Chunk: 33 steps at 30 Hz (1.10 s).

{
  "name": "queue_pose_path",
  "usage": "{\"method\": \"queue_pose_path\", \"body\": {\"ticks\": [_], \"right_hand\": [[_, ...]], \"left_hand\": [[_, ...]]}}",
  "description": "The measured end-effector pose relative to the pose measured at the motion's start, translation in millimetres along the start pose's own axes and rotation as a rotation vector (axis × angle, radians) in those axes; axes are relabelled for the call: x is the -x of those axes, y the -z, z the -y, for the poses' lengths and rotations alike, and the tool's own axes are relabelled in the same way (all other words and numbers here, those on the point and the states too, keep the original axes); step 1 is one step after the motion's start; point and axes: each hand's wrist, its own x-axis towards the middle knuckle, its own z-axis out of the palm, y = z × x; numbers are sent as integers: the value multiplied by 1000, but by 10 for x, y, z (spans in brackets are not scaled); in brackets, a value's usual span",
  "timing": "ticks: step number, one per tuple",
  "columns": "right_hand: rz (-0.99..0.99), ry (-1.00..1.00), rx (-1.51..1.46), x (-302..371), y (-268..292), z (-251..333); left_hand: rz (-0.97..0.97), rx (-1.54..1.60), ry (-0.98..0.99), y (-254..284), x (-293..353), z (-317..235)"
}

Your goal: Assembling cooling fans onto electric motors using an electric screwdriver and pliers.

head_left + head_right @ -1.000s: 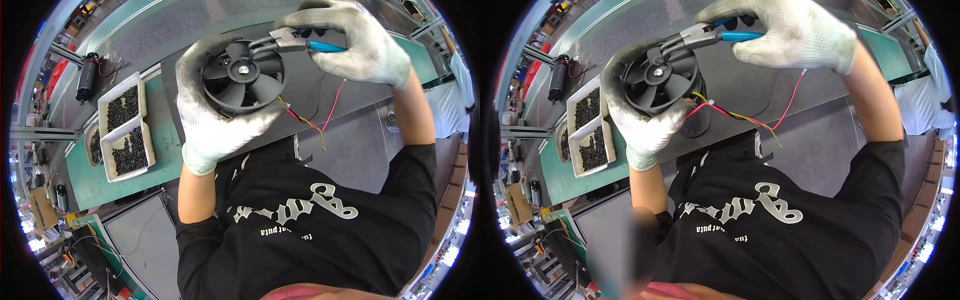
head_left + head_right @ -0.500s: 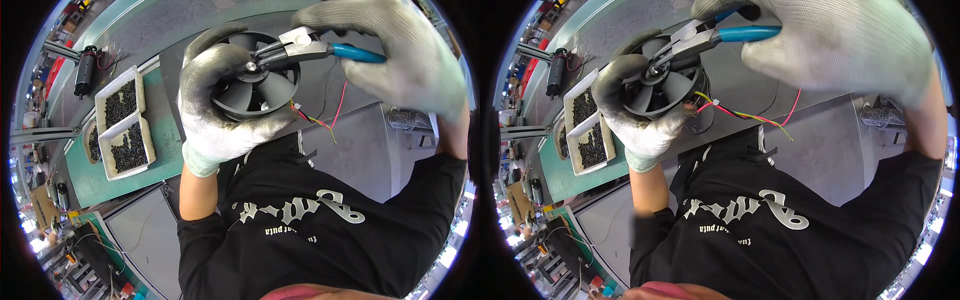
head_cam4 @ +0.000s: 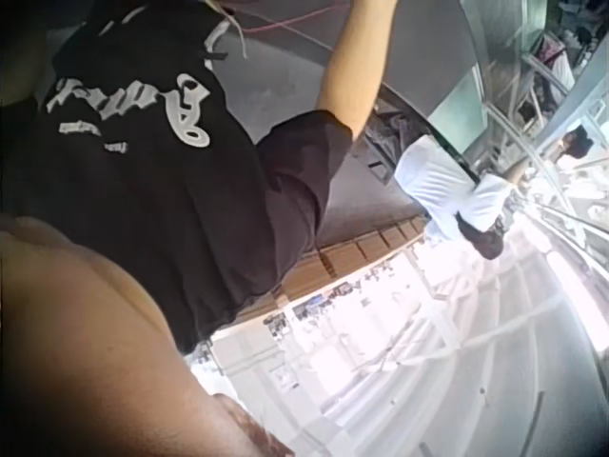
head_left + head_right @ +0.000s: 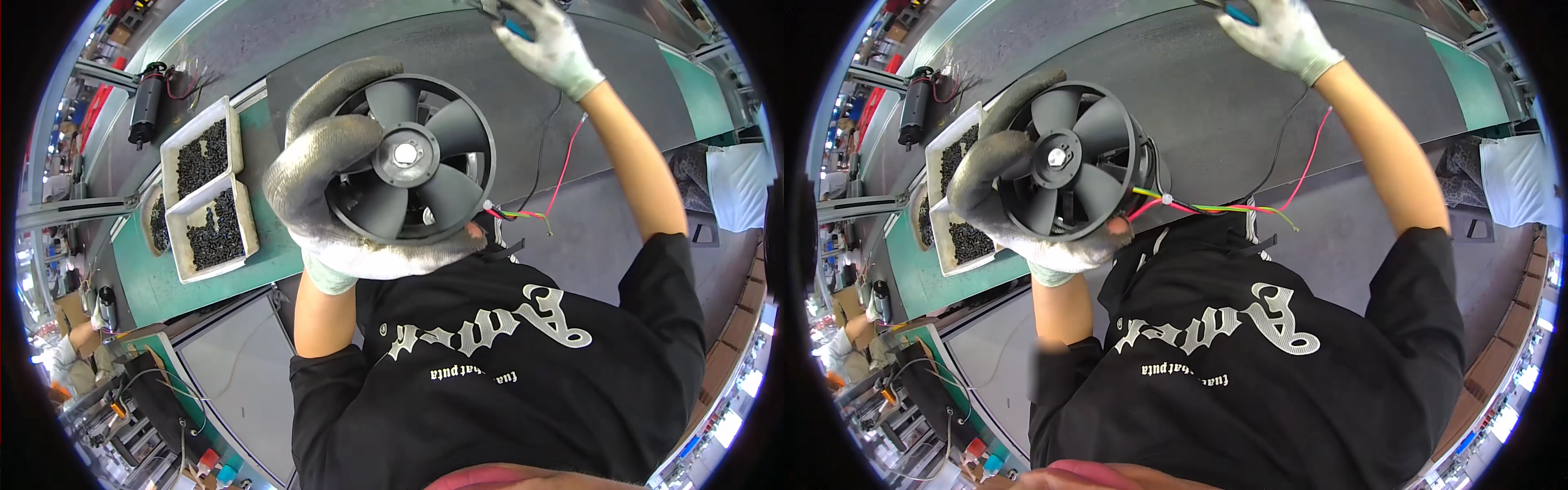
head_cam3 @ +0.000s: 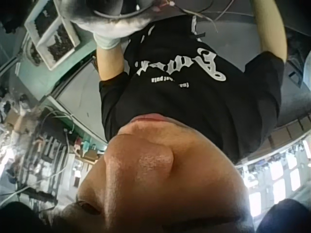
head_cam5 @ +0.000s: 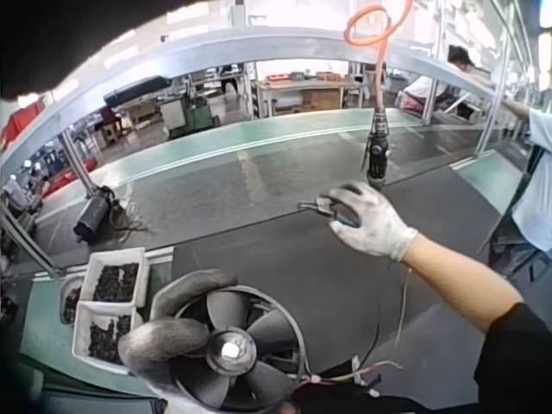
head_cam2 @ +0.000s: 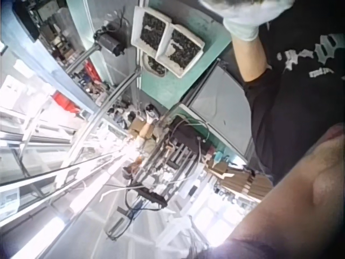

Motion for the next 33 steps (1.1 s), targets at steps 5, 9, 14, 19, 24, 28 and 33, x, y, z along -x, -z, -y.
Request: {"method": "queue_pose_path", "body": {"ticks": [5, 9, 14, 19, 24, 28, 33], "right_hand": [[260, -223, -290, 697, -276, 375], [489, -333, -1264, 643, -189, 1259], [306, -449, -1479, 524, -525, 1406], [-111, -724, -1867, 353, -522, 1401], [-127, -528, -2107, -26, 53, 1641], [-335, -620, -1978, -13, 282, 1925], [-274, -557, -2610, 132, 315, 1832]], "left_hand": [[-121, 69, -35, -70, 95, 114], [27, -48, 70, -28, -12, 48], [-340, 489, 555, -145, 370, 406], [-596, 387, 1103, -62, 1030, -25], [-298, 868, 1016, -234, 778, -620], [-201, 775, 1096, -162, 529, -681], [-240, 232, 849, -279, 672, -734]]}}
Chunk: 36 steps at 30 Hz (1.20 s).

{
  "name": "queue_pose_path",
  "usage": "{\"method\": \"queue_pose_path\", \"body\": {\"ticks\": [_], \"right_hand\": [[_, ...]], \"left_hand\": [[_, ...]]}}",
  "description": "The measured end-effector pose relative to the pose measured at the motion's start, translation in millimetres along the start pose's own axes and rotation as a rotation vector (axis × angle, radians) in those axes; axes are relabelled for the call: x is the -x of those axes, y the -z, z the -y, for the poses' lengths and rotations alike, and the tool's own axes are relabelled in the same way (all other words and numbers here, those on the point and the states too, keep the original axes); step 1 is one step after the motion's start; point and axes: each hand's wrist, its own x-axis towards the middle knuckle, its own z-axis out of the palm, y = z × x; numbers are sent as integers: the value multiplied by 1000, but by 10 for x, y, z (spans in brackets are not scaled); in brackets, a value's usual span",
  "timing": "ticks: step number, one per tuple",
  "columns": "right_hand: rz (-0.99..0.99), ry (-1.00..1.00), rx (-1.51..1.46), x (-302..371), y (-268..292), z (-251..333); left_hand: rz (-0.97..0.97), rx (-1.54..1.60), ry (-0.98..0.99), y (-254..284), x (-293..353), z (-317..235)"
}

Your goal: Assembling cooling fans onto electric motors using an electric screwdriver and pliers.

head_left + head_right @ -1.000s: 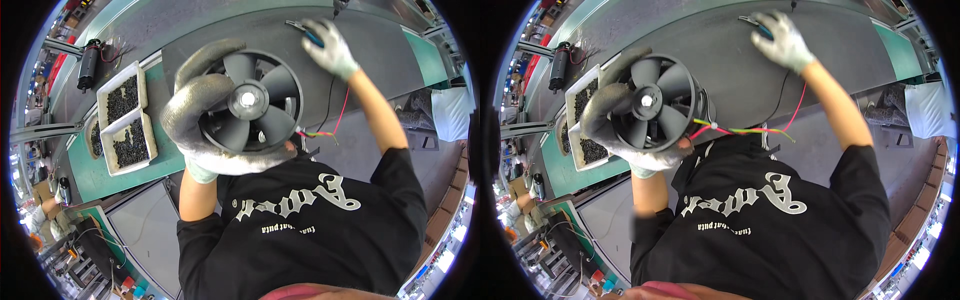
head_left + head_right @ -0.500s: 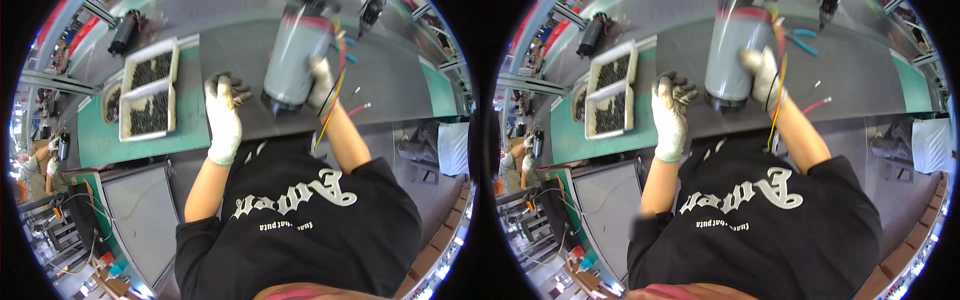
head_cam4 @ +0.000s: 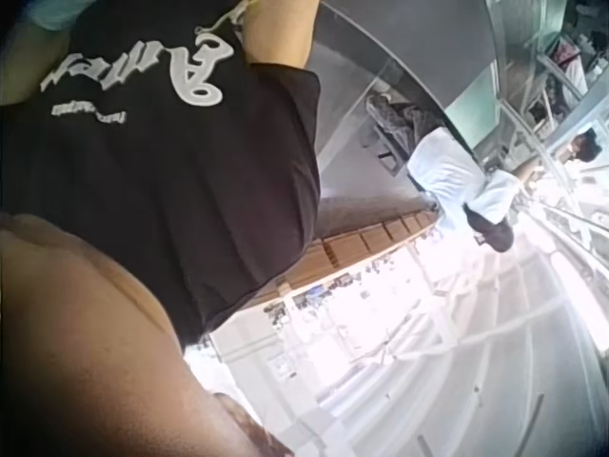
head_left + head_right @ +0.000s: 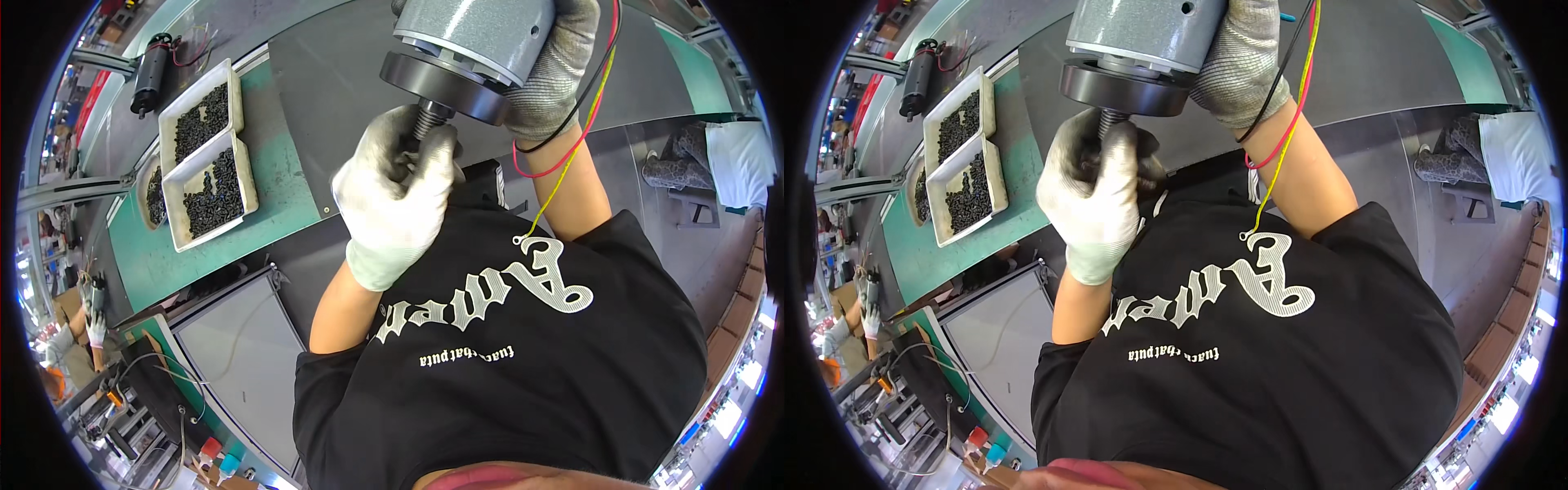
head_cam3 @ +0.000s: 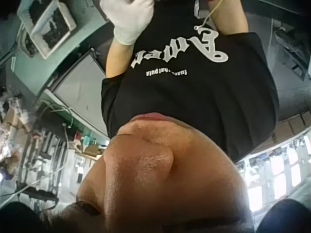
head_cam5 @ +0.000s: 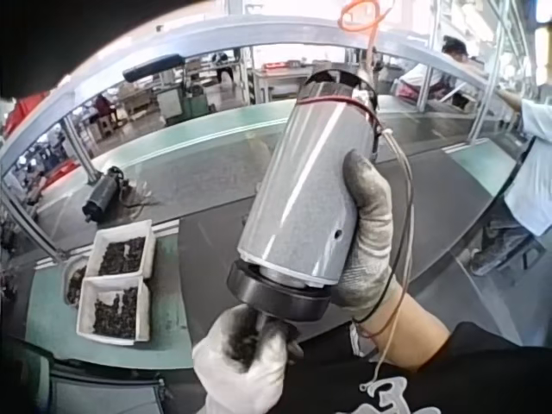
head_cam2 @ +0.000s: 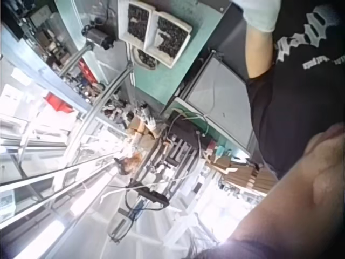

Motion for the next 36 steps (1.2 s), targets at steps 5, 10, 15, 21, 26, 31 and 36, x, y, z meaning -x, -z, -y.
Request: {"method": "queue_pose_path", "body": {"ticks": [5, 10, 15, 21, 26, 31, 36], "right_hand": [[-174, 154, 436, -29, 28, -90], [-107, 160, 478, -209, 519, 60], [-213, 75, 704, -956, 731, 317], [-253, -242, 1084, -2231, 1050, 677], [-357, -68, 1429, -3438, 1451, 902], [-466, -256, 2551, -4140, 1838, 1173], [-476, -389, 2676, -3922, 1526, 1079]], "left_hand": [[-151, -213, -166, -22, 23, 198], [-109, -163, -91, -22, -135, 235], [-10, -640, -277, 381, -267, 497], [-250, -784, -63, 1206, 302, 805], [-354, -676, -121, 1226, 341, 922], [-554, -671, -151, 1162, 345, 1067], [-523, -670, -187, 1107, 252, 1033]]}}
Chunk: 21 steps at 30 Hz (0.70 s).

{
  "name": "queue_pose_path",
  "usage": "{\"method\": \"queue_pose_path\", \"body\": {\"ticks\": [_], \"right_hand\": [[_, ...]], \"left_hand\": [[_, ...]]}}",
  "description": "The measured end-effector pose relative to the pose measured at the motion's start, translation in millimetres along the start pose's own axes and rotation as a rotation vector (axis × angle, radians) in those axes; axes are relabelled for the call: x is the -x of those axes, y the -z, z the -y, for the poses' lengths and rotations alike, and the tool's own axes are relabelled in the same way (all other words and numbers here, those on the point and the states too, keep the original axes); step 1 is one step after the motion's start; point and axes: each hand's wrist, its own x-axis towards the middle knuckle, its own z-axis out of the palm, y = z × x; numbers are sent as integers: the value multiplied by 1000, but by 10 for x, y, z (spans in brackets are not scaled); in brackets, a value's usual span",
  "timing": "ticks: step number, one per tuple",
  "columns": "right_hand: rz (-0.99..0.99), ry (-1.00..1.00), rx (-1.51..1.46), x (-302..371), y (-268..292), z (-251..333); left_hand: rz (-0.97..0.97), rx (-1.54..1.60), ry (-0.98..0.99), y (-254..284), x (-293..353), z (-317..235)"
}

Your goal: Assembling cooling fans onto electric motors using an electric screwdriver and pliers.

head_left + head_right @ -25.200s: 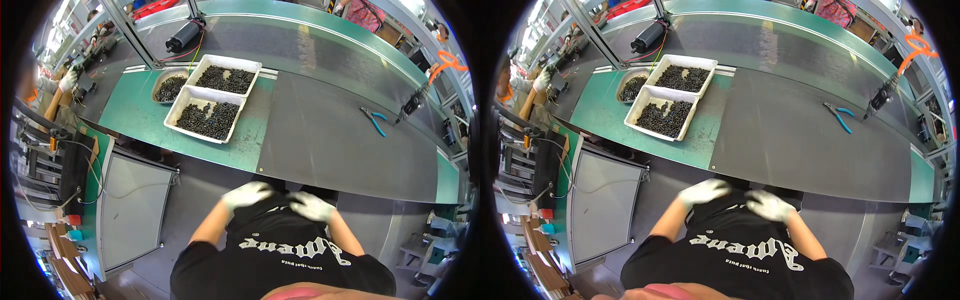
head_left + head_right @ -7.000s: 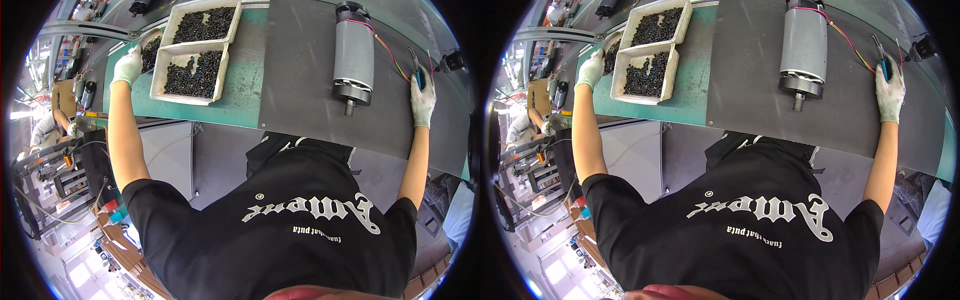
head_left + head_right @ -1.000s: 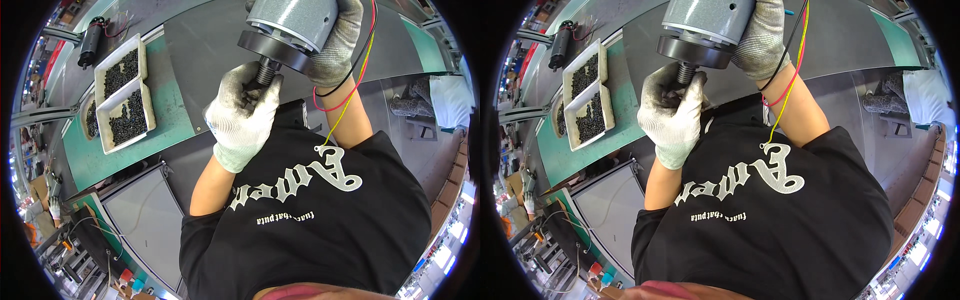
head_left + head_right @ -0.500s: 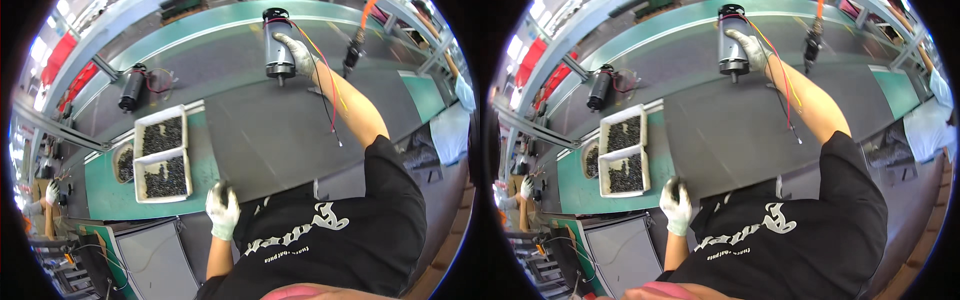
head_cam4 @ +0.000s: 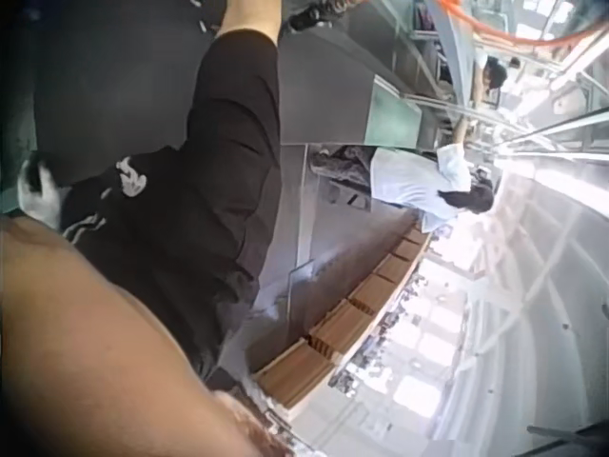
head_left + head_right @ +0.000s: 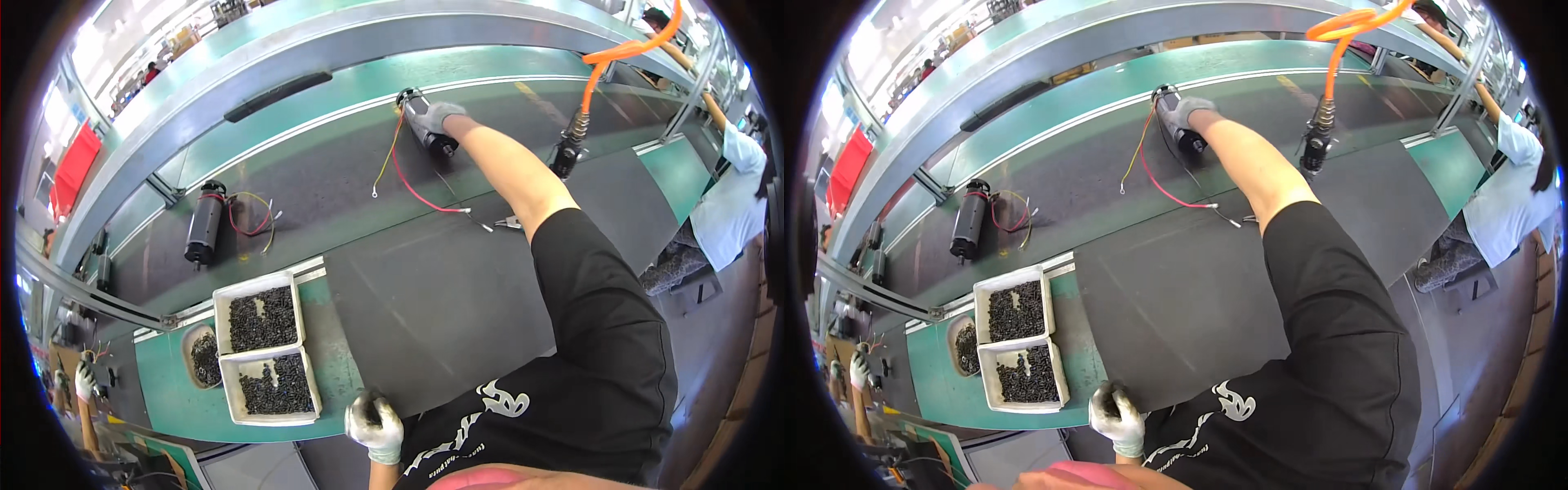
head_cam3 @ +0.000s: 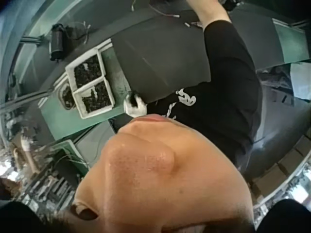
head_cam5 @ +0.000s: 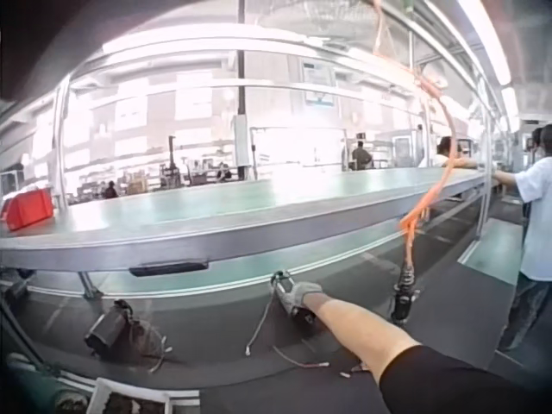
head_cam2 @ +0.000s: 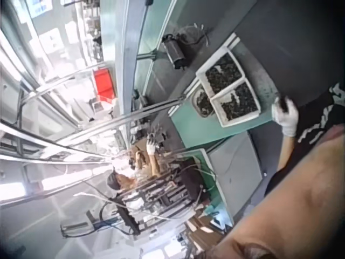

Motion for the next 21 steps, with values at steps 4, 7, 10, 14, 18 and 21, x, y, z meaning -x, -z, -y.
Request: {"method": "queue_pose_path", "body": {"ticks": [4, 7, 10, 14, 18, 21], "right_hand": [[-253, 104, -138, 420, -153, -188], [-316, 423, -368, 1478, -187, 110], [-218, 745, -590, 2053, -600, 155], [548, 567, -1400, 2523, -1053, 602], [349, 609, -1911, 2518, -1710, 909], [607, 335, -2187, 2535, -1687, 899]], "left_hand": [[136, -90, 51, -4, -117, -89], [393, 74, 415, 125, -472, -402], [443, -58, 63, -187, -747, -542], [324, 142, -99, -896, -1265, -435], [313, 60, -96, -1459, -1668, -50], [344, -23, -172, -1612, -1606, 94]]}}
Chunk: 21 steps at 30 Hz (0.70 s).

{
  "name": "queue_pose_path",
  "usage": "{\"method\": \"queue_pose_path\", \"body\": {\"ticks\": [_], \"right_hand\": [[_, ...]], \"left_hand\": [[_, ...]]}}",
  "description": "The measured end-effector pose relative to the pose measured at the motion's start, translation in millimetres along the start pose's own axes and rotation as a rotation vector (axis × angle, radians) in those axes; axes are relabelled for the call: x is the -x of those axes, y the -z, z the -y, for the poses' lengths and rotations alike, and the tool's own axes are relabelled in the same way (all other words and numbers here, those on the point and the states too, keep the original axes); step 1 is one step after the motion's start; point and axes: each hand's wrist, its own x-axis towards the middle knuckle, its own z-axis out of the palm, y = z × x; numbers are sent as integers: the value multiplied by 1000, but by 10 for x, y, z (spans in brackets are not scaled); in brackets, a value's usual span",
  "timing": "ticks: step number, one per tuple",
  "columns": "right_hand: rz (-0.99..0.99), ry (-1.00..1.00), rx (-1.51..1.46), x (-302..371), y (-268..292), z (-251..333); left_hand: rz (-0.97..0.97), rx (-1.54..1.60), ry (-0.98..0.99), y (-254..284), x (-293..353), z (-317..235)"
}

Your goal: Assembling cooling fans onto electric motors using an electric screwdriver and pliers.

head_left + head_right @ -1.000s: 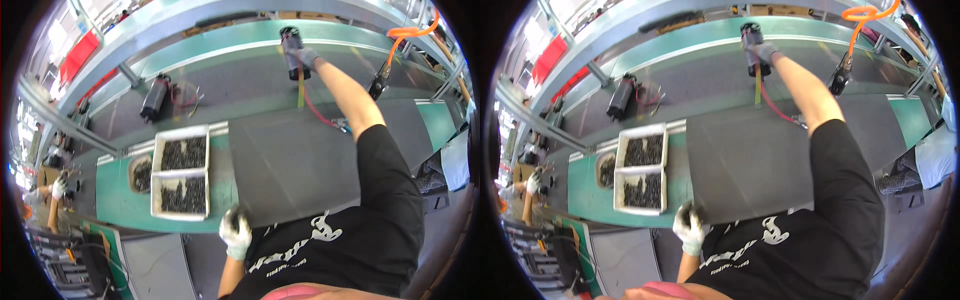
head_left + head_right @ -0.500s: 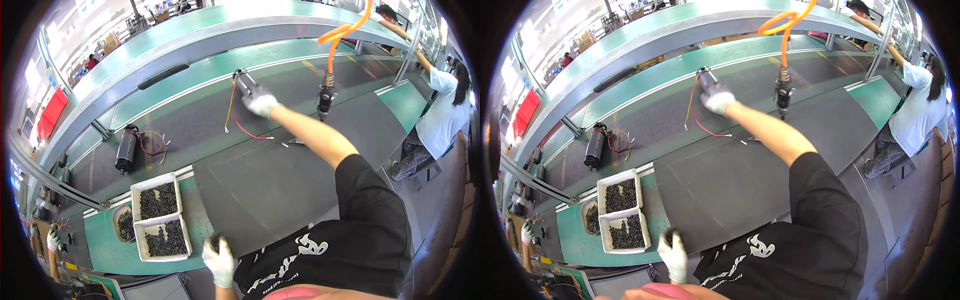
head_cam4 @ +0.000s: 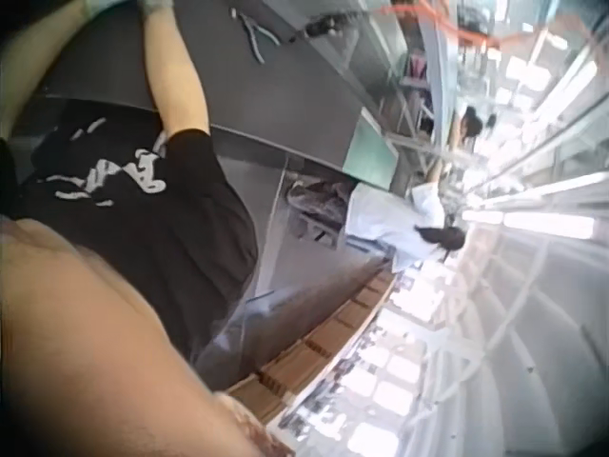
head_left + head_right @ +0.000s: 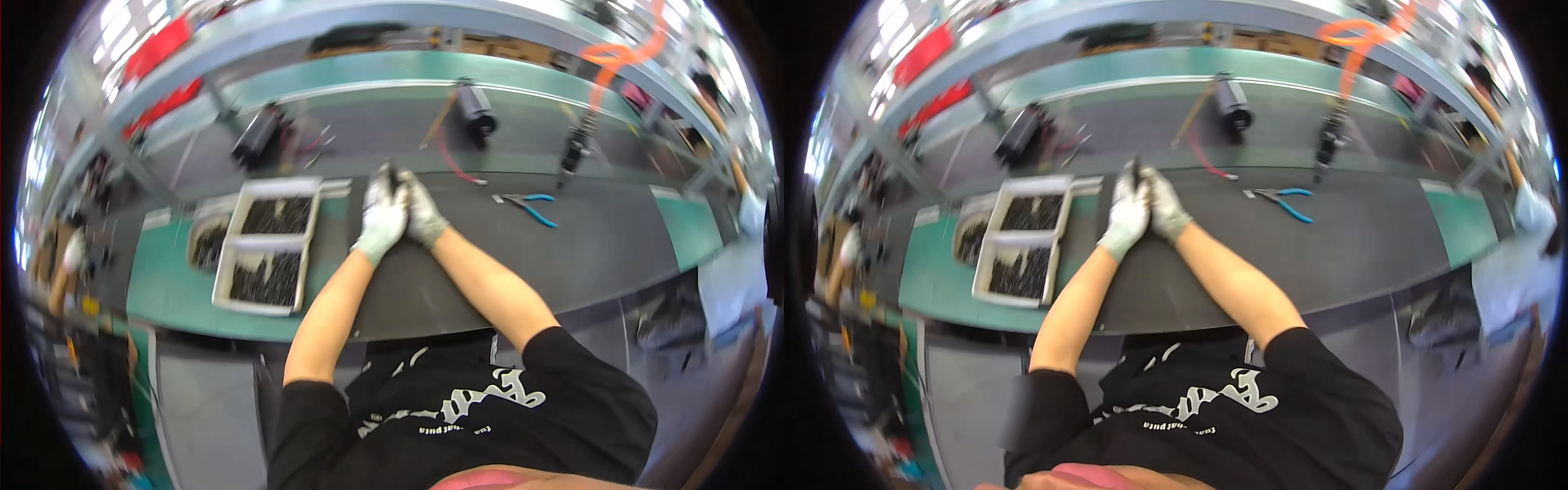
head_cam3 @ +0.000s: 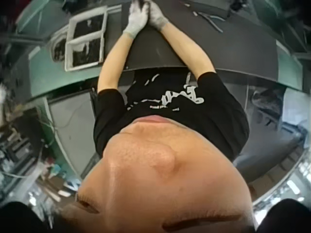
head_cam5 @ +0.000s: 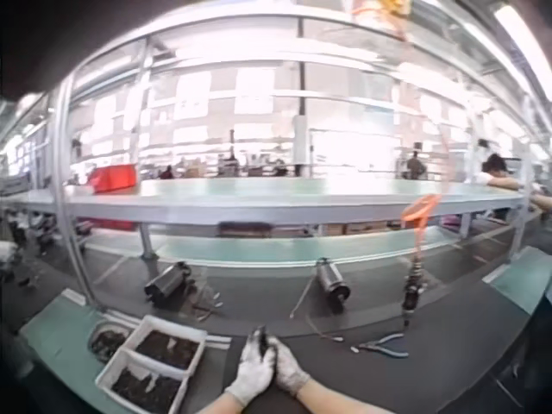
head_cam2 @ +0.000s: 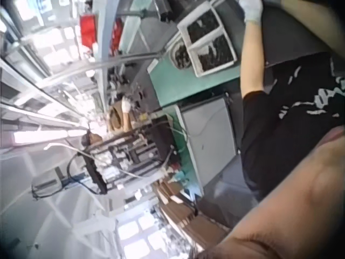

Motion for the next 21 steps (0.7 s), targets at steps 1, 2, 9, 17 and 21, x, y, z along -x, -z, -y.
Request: {"method": "queue_pose_path", "body": {"ticks": [1, 2, 9, 17, 21], "right_hand": [[16, -30, -45, -2, -50, 43], [-31, 15, 88, -6, 8, 146], [36, 429, 1294, -545, -1011, 454], [655, -176, 1377, -2034, -1945, -920], [551, -93, 1559, -2772, -1643, -1714]], "left_hand": [[-19, 53, -17, 2, 15, -9], [-16, 116, -55, 46, 7, -192], [-77, 76, -23, 100, 102, 143], [365, -186, -97, 91, 154, 106], [279, 34, -285, 10, 336, 222]]}}
